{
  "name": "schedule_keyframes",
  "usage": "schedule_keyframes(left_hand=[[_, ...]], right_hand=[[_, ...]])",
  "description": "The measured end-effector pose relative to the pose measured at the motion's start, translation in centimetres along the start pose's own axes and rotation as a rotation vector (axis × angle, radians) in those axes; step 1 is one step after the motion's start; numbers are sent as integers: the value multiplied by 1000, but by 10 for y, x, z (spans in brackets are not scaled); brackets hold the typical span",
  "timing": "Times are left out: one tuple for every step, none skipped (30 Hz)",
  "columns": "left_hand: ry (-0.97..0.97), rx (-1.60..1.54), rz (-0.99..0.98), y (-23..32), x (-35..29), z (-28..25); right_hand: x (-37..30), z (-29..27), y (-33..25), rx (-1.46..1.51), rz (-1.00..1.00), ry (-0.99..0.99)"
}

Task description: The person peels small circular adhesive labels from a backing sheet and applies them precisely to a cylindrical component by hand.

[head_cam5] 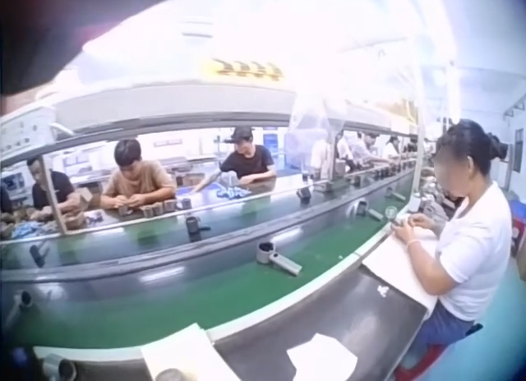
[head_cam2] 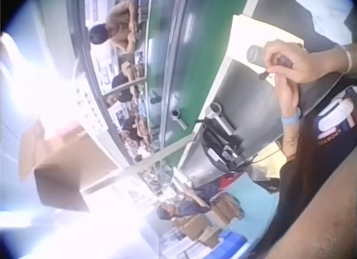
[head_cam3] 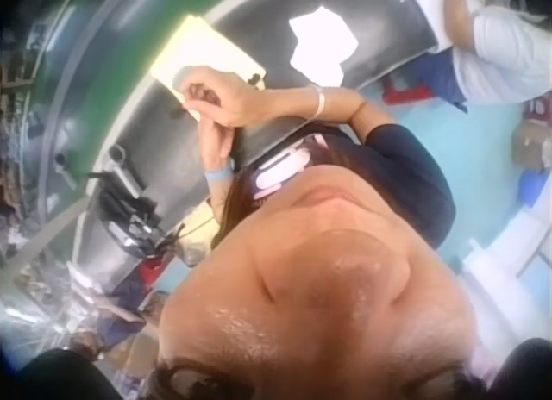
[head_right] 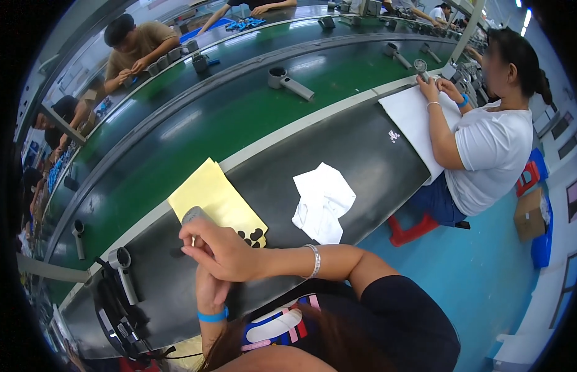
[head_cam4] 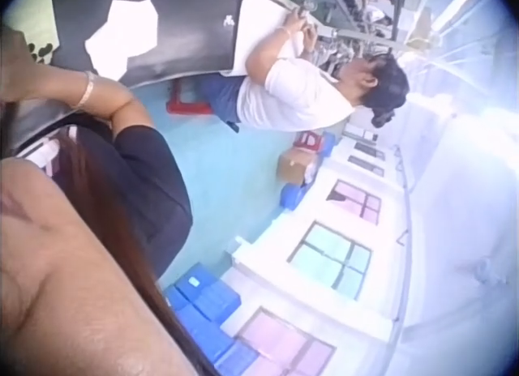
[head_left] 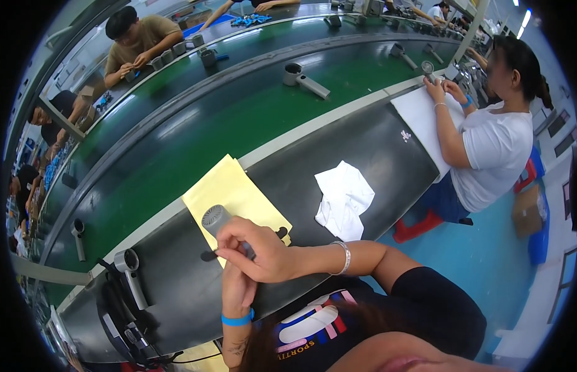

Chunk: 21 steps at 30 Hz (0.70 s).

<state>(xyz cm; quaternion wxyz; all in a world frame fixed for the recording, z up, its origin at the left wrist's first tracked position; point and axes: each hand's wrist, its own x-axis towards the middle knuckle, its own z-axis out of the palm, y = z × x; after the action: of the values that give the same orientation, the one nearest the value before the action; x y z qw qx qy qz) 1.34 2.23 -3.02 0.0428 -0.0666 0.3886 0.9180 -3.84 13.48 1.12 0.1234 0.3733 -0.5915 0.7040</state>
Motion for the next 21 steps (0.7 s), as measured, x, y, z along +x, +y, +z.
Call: schedule_keyframes(left_hand=[[-22, 432, 32, 5, -2, -17], [-37, 868, 61, 7, -6, -29], [-10, 1078, 270, 5, -11, -34], [10, 1084, 264, 5, -14, -29], [100, 948, 419, 1, -17, -18], [192, 812, 573, -2, -18, -9], [163, 806, 673, -6, -14, -11], [138, 808, 778, -5, -12, -12], [76, 851, 759, 2, -14, -9], [14, 888, 742, 8, -15, -6], [57, 906, 736, 8, -16, -3], [80, 978, 788, 7, -16, -2], [101, 1052, 841, 7, -17, -2], [131, 1065, 830, 6, -14, -6], [105, 915, 850, 5, -11, -11], [86, 772, 873, 7, -9, -13], [71, 695, 837, 10, -6, -14], [116, 800, 864, 20, -9, -11], [125, 820, 830, 28, -11, -12], [117, 833, 790, 32, -10, -11], [139, 842, 776, 32, -12, -8]], right_hand=[[3, 4, -2, 10, 81, -10], [7, 6, -3, 26, 163, -18], [11, 5, -2, 26, 168, -53], [16, 7, -1, 44, 175, -61], [18, 12, 0, 127, 241, -26], [20, 16, 2, 211, 311, 9], [20, 22, 7, 336, 353, 60], [22, 27, 7, 468, 394, 108], [25, 28, 7, 562, 405, 135], [29, 27, 8, 651, 414, 160], [32, 27, 8, 644, 394, 137], [33, 28, 8, 635, 374, 115], [31, 31, 5, 619, 395, 95], [29, 28, 4, 627, 449, 48], [27, 23, 2, 525, 413, 39], [27, 18, -1, 432, 375, 26], [27, 8, -5, 320, 338, 16], [27, 2, -9, 219, 302, -4], [25, -5, -12, 173, 274, -51], [22, -15, -13, 114, 243, -86], [18, -23, -17, 38, 270, -144]])
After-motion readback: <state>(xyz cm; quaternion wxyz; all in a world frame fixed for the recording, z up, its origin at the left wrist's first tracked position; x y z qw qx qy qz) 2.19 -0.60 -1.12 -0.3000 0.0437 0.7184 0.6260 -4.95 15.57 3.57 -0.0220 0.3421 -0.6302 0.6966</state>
